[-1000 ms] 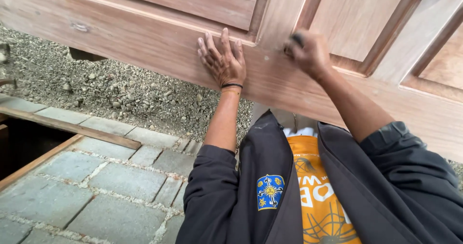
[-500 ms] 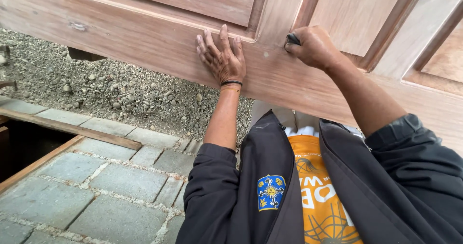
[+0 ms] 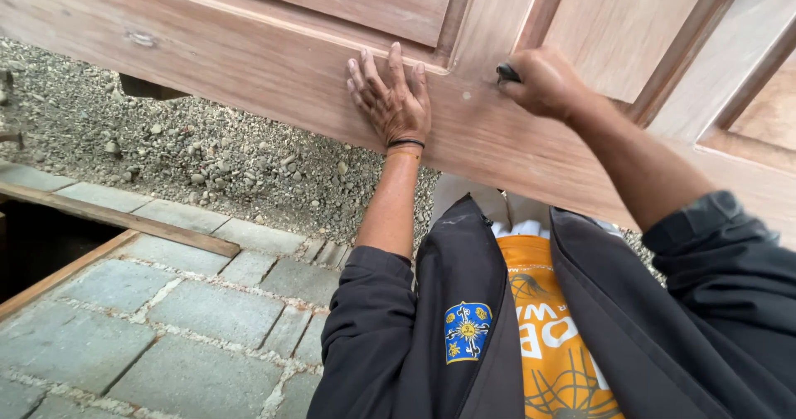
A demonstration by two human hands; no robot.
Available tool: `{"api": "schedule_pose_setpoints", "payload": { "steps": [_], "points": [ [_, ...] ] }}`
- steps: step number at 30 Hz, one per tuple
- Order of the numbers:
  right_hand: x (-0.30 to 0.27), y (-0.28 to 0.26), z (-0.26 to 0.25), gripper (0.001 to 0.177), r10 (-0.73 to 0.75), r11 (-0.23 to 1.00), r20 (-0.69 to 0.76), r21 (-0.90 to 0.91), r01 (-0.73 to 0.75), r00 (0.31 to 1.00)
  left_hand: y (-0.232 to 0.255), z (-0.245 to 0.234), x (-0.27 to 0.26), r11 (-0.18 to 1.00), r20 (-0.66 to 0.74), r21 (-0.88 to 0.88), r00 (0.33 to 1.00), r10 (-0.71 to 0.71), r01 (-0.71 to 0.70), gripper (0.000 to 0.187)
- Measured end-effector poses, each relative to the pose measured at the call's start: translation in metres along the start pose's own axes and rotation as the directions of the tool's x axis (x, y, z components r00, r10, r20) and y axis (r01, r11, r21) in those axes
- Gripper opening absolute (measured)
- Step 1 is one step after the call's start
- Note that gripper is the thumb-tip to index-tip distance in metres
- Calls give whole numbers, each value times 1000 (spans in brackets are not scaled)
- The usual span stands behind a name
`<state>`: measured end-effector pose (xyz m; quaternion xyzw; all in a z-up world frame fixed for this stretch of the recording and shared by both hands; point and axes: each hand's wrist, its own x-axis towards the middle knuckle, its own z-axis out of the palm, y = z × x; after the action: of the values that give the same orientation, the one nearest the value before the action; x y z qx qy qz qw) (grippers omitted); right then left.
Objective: Sanding the surface of a wooden door with sandpaper
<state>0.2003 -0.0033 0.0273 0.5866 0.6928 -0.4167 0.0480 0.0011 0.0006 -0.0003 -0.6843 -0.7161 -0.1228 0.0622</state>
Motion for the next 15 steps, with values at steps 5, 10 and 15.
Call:
{"api": "schedule_pose_setpoints", "payload": {
  "steps": [5, 10, 15],
  "points": [
    [-13, -16, 4, 23, 220, 878, -190, 467, -108, 957, 0, 1, -1, 1000, 38, -20, 999, -7, 8, 38],
    [-6, -12, -16, 25, 110, 963, 4, 249, -108, 994, 1, -3, 3, 1000, 23, -17, 1000, 9, -9, 37],
    [-6, -1, 21, 31, 196, 904, -359, 427, -26, 913, 0, -4, -1, 1000, 14, -12, 1000, 9, -8, 36]
  ]
}}
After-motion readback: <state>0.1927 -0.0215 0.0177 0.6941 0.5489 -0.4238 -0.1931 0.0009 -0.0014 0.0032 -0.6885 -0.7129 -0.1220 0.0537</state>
